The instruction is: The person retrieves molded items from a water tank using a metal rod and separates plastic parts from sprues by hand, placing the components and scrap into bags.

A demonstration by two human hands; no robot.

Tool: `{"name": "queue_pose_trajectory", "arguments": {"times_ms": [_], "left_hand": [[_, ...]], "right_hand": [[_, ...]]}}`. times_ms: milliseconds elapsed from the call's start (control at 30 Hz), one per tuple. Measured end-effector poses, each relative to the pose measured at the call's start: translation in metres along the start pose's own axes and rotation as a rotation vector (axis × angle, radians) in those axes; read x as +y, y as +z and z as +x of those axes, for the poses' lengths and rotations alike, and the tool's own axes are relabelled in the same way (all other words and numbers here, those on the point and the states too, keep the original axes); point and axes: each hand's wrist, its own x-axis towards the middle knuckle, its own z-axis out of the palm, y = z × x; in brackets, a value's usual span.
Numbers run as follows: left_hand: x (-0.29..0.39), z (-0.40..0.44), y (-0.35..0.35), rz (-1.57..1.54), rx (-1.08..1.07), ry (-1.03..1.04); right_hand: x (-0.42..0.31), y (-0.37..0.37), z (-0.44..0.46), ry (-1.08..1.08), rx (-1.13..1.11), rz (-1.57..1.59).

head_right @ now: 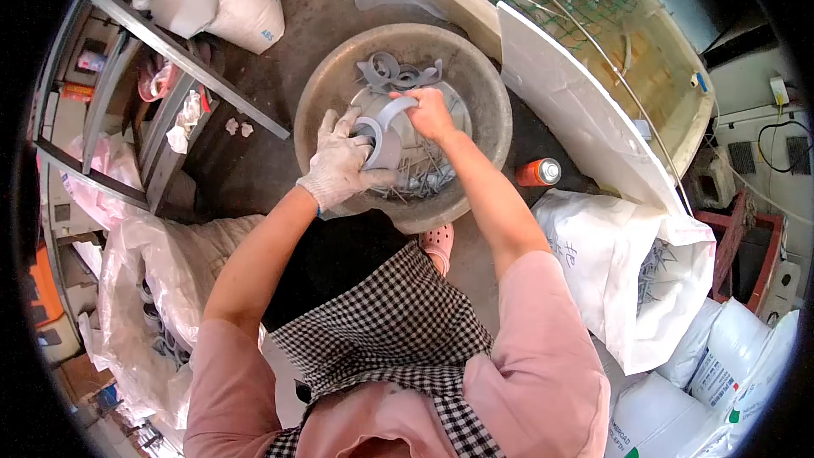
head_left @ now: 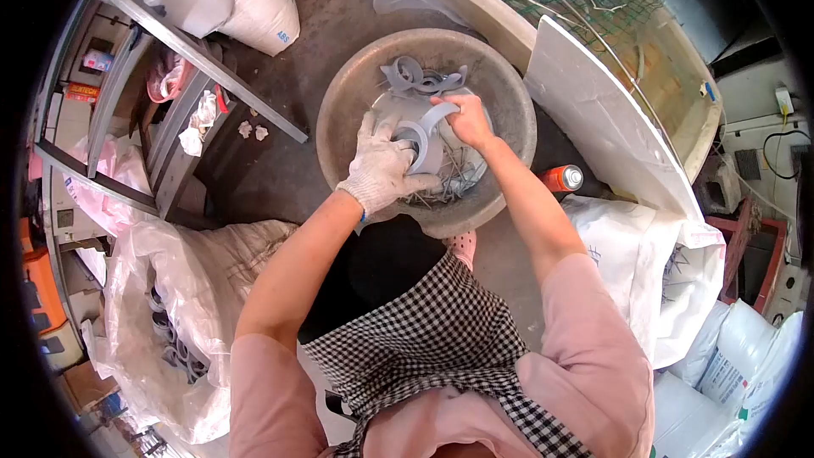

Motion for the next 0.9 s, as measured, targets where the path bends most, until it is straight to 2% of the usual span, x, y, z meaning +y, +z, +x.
{"name": "queue_pose_trajectory", "arguments": {"times_ms": [100, 133, 167, 200, 267, 300, 367, 467, 633, 700, 767, 800, 833, 900], "left_hand": [[0.003, 0.004, -0.015, 0.001, -0.060, -0.017], [0.003, 0.005, -0.020, 0.001, -0.059, -0.016], [0.002, 0.004, -0.025, -0.028, 0.071, -0.053], [0.001, 0.002, -0.026, -0.057, 0.200, -0.089], [-0.003, 0.000, -0.015, -0.156, 0.164, -0.151], [-0.005, -0.001, -0.009, -0.257, 0.130, -0.217], [-0.002, 0.001, -0.005, -0.257, 0.130, -0.178], [-0.004, 0.002, -0.004, -0.245, 0.101, -0.148], [-0.037, -0.007, -0.016, -0.244, -0.045, -0.171], [-0.051, -0.025, -0.036, -0.087, -0.049, -0.072], [-0.071, -0.063, -0.052, -0.033, -0.050, -0.091], [-0.076, -0.087, -0.066, -0.002, 0.006, -0.210], [-0.074, -0.119, -0.086, 0.002, 0.072, -0.357], [-0.086, -0.214, -0.110, -0.080, 0.276, -0.727]], "right_hand": [[-0.005, -0.007, 0.011, 0.022, -0.020, 0.000], [-0.007, -0.010, 0.015, -0.080, 0.005, -0.005], [-0.008, -0.012, 0.017, -0.179, 0.031, -0.010], [-0.010, -0.014, 0.016, -0.175, 0.032, -0.010], [-0.011, -0.016, 0.014, 0.229, -0.106, -0.046], [-0.009, -0.015, 0.013, 0.230, -0.105, -0.046], [-0.001, -0.008, 0.009, 0.087, 0.004, -0.142], [0.004, -0.003, 0.005, 0.058, 0.043, -0.144], [0.011, 0.041, -0.003, 0.136, -0.020, -0.114], [0.013, 0.068, 0.000, 0.172, -0.056, -0.058], [0.009, 0.090, 0.010, -0.418, -0.015, -0.140], [-0.009, 0.084, 0.024, -0.286, -0.432, -0.303], [0.018, 0.097, 0.033, -0.281, -0.438, -0.290], [0.094, 0.132, 0.063, -0.530, -0.017, -0.565]]}}
